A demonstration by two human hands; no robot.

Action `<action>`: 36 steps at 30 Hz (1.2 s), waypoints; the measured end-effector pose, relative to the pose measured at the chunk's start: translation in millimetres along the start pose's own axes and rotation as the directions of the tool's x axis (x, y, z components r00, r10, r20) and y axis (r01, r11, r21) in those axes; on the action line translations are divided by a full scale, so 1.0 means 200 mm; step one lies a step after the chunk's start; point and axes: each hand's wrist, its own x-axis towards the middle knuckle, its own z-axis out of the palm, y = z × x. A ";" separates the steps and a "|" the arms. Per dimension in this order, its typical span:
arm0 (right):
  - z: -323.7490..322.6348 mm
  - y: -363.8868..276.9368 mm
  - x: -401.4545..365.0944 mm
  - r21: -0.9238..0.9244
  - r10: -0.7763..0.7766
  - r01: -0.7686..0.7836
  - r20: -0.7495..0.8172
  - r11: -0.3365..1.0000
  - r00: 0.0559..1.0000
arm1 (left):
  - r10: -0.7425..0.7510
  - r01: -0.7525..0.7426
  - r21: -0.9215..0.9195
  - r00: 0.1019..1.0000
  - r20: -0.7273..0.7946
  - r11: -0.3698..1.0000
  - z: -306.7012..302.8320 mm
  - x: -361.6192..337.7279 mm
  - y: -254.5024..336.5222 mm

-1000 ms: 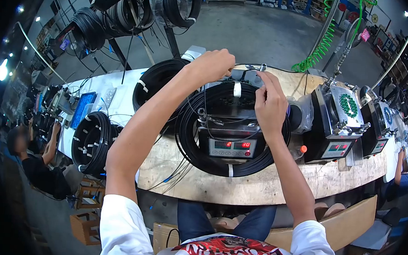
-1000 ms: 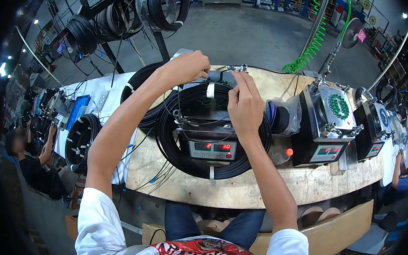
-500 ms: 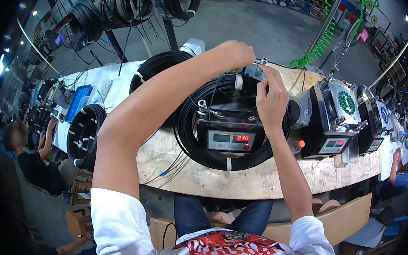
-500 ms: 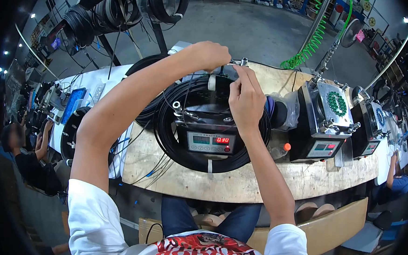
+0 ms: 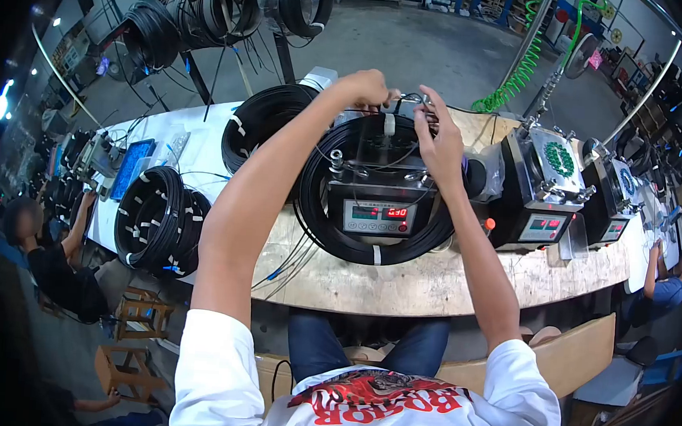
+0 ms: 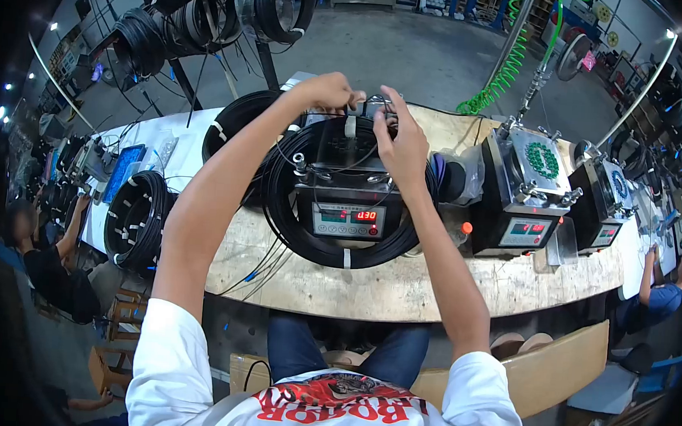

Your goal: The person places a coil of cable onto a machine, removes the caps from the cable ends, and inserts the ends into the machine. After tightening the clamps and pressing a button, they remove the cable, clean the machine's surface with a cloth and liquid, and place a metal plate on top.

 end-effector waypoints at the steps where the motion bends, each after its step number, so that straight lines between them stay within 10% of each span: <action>1: -0.02 0.02 0.03 0.085 0.018 -0.023 0.057 0.996 0.998 | -0.041 0.058 -0.261 0.997 0.067 0.964 -0.03 -0.01 -0.06; 4: -0.06 0.10 0.20 0.412 0.109 -0.189 0.211 0.892 0.971 | 0.149 -0.143 -0.469 0.989 -0.025 0.871 -0.02 -0.03 -0.25; 6: -0.09 0.15 0.30 0.258 0.179 -0.290 0.381 0.922 0.907 | 0.397 -0.433 -0.375 0.901 -0.173 0.820 0.05 0.03 -0.36; 11: -0.07 0.20 0.52 0.005 0.278 -0.430 0.756 0.903 0.592 | 0.445 -0.461 -0.062 0.879 -0.173 0.885 0.08 0.03 -0.34; 12: 0.00 0.34 0.58 0.009 0.036 -0.071 0.791 0.997 0.611 | 0.457 -0.473 -0.041 0.867 -0.199 0.880 0.08 0.03 -0.32; 19: 0.10 0.29 0.60 -0.239 0.053 0.248 0.812 0.939 0.581 | 0.463 -0.465 0.035 0.865 -0.193 0.884 0.06 0.08 -0.30; 25: 0.11 0.34 0.58 -0.081 -0.161 0.344 0.770 0.935 0.618 | 0.535 -0.541 0.037 0.817 -0.215 0.840 0.08 0.11 -0.31; 36: 0.12 0.35 0.62 -0.108 -0.084 0.280 0.799 0.954 0.595 | 0.481 -0.474 0.087 0.846 -0.231 0.876 0.06 0.05 -0.27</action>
